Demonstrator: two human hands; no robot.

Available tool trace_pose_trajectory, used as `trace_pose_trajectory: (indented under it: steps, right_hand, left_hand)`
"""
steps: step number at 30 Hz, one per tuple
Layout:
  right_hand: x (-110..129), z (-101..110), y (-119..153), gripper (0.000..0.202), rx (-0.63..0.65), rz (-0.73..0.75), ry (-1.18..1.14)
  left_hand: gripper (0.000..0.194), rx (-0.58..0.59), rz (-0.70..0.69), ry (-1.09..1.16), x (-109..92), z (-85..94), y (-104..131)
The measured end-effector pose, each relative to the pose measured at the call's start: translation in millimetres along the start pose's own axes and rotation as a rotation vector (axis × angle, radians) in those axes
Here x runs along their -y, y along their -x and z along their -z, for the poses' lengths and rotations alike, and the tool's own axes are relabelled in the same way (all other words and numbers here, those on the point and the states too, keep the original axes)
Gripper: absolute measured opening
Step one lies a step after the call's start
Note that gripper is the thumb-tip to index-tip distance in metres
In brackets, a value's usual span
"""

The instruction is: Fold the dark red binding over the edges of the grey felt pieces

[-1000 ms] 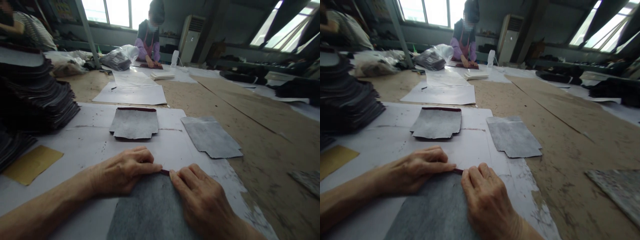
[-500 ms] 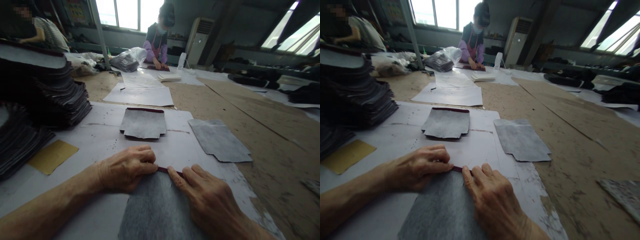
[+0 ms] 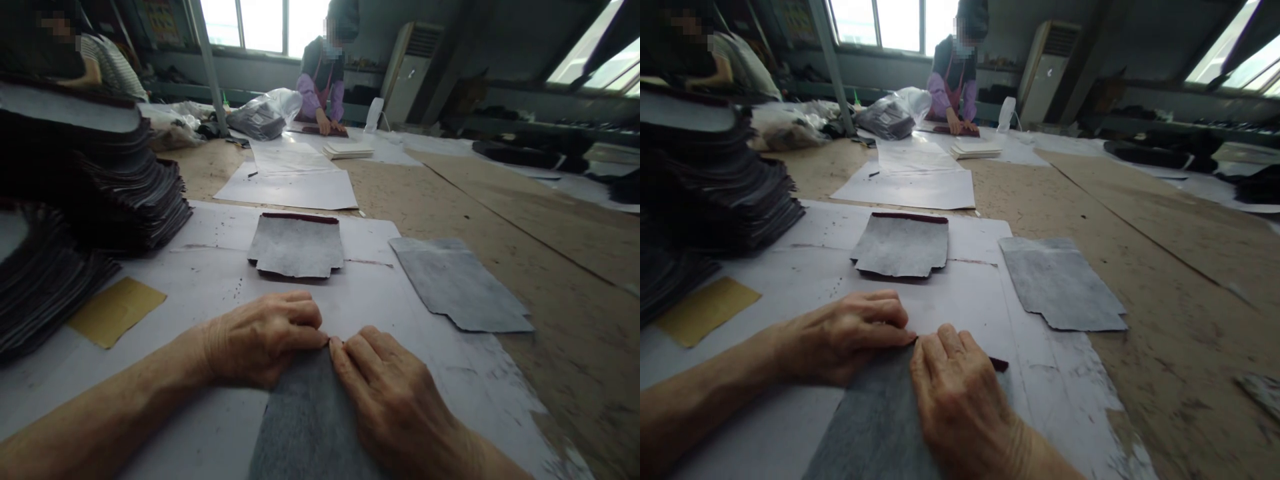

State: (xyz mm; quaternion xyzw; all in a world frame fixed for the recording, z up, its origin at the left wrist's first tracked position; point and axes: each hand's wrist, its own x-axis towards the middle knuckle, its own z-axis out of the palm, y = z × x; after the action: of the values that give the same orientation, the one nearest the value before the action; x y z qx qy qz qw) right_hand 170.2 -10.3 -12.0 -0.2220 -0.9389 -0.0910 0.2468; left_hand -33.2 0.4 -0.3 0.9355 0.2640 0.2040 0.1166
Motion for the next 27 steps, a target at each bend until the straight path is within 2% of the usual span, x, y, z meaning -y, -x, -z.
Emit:
trace_pose_trajectory:
  steps: [4, 8, 17, 22, 27]
  right_hand:
    - [-4, 4, 1, 0.029, -0.010, 0.014, -0.003]
    - [-6, 4, 1, 0.031, -0.018, -0.002, -0.022]
    - [-4, 4, -4, 0.034, 0.037, 0.016, -0.021]
    - [1, 3, -18, 0.026, 0.131, 0.029, 0.019]
    - [-4, -9, -18, 0.028, 0.027, 0.017, -0.187]
  left_hand:
    - [0.026, -0.048, 0.042, 0.079, 6, 4.4, 6]
    - [0.025, -0.039, 0.041, 0.080, 7, 7.8, 7]
    - [0.018, 0.083, -0.041, -0.129, 0, 10.1, 3]
    - [0.015, 0.065, -0.084, -0.163, 1, 4.7, 4]
    - [0.017, 0.011, -0.037, -0.098, 3, 7.8, 7]
